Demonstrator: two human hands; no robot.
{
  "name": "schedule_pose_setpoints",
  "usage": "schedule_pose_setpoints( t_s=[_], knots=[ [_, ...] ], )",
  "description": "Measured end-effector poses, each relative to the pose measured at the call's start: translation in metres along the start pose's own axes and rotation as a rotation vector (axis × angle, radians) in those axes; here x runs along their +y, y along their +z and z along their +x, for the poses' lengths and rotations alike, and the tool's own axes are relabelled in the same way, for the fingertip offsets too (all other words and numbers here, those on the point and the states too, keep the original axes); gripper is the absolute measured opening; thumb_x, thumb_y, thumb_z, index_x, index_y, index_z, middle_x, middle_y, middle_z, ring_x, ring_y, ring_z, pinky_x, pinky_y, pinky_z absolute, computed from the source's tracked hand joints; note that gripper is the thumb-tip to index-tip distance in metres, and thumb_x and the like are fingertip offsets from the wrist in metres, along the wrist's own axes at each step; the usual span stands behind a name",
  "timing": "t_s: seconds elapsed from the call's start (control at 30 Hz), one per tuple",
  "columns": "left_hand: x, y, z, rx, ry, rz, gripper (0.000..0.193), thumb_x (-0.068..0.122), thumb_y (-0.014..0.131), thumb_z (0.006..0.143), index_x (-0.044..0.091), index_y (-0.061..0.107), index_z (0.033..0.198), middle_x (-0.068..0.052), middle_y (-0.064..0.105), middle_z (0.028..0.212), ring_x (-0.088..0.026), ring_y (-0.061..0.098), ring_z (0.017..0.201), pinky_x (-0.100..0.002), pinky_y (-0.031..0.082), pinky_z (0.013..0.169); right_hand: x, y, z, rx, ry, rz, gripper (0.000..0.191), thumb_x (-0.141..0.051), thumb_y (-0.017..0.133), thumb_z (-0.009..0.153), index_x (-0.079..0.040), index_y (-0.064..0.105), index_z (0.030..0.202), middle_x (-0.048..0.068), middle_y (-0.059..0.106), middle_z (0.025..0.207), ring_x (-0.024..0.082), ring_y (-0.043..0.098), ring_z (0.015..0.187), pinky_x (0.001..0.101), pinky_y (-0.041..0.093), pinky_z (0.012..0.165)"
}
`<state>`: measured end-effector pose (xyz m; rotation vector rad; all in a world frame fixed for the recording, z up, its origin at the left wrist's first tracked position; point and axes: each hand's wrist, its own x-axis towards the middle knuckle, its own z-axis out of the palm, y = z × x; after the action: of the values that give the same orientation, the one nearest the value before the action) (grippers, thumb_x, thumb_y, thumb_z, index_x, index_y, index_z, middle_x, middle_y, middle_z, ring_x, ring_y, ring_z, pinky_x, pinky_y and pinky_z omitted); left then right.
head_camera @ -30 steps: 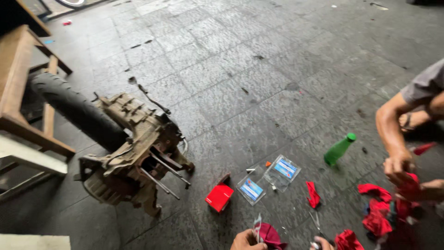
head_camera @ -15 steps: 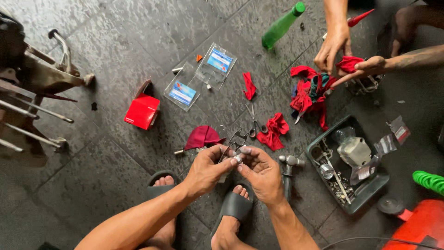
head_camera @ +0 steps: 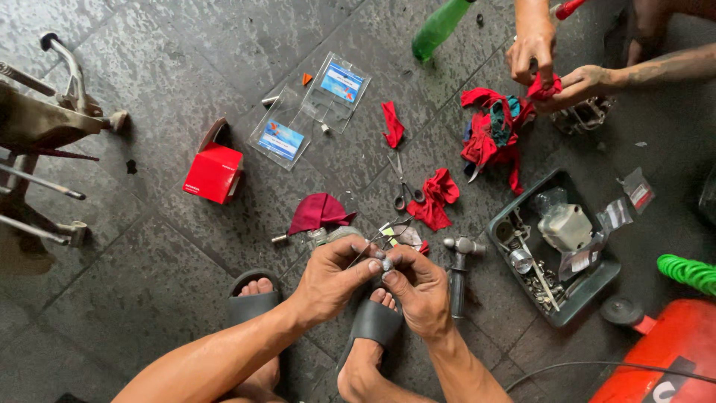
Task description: The person sits on the workshop floor assembling a small engine cylinder assembly. They fit a piston into the cylinder, position a gasket on the cylinder, and press the components together by hand, with a parts tray, rags, and a red parts box on the floor around them.
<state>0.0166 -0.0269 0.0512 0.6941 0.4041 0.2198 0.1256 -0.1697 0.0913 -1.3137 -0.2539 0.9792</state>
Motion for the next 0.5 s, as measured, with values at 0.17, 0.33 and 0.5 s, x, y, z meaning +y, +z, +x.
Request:
schedule_pose_setpoints(
  t_s=[0.17,0.33,0.5],
  knots=[
    [-0.001,0.004,-0.003,0.008,-0.058,-0.069,0.009,0.006,0.072,0.096,0.001,0.068,0.103,-0.004,0.070,0.102,-0.012,0.065,0.097,-0.031,0.053,0.091,-0.003,0.005,-0.004,-0.002,-0.038,-0.057,0.019,-0.010,0.070,0.097,0.000,0.066,0.113,0.005,0.069,0.092,0.012,0.068,0.069,0.0228,0.052,0.056],
    [0.005,0.007,-0.004,0.048,-0.113,-0.061,0.011,0.008,0.073,0.093,0.002,0.070,0.101,-0.002,0.071,0.098,-0.010,0.065,0.092,-0.028,0.053,0.085,-0.006,0.008,-0.003,-0.005,-0.052,-0.077,0.017,-0.008,0.070,0.099,0.000,0.067,0.114,0.003,0.067,0.096,0.008,0.062,0.071,0.0208,0.049,0.057],
    [0.017,0.008,0.000,0.188,-0.192,0.015,0.015,0.014,0.075,0.091,0.002,0.070,0.097,-0.001,0.071,0.087,-0.007,0.062,0.079,-0.025,0.048,0.069,-0.007,0.025,0.011,0.053,-0.169,-0.078,0.021,0.001,0.068,0.099,0.001,0.067,0.119,0.007,0.067,0.110,0.011,0.063,0.098,0.0248,0.052,0.087]
  ],
)
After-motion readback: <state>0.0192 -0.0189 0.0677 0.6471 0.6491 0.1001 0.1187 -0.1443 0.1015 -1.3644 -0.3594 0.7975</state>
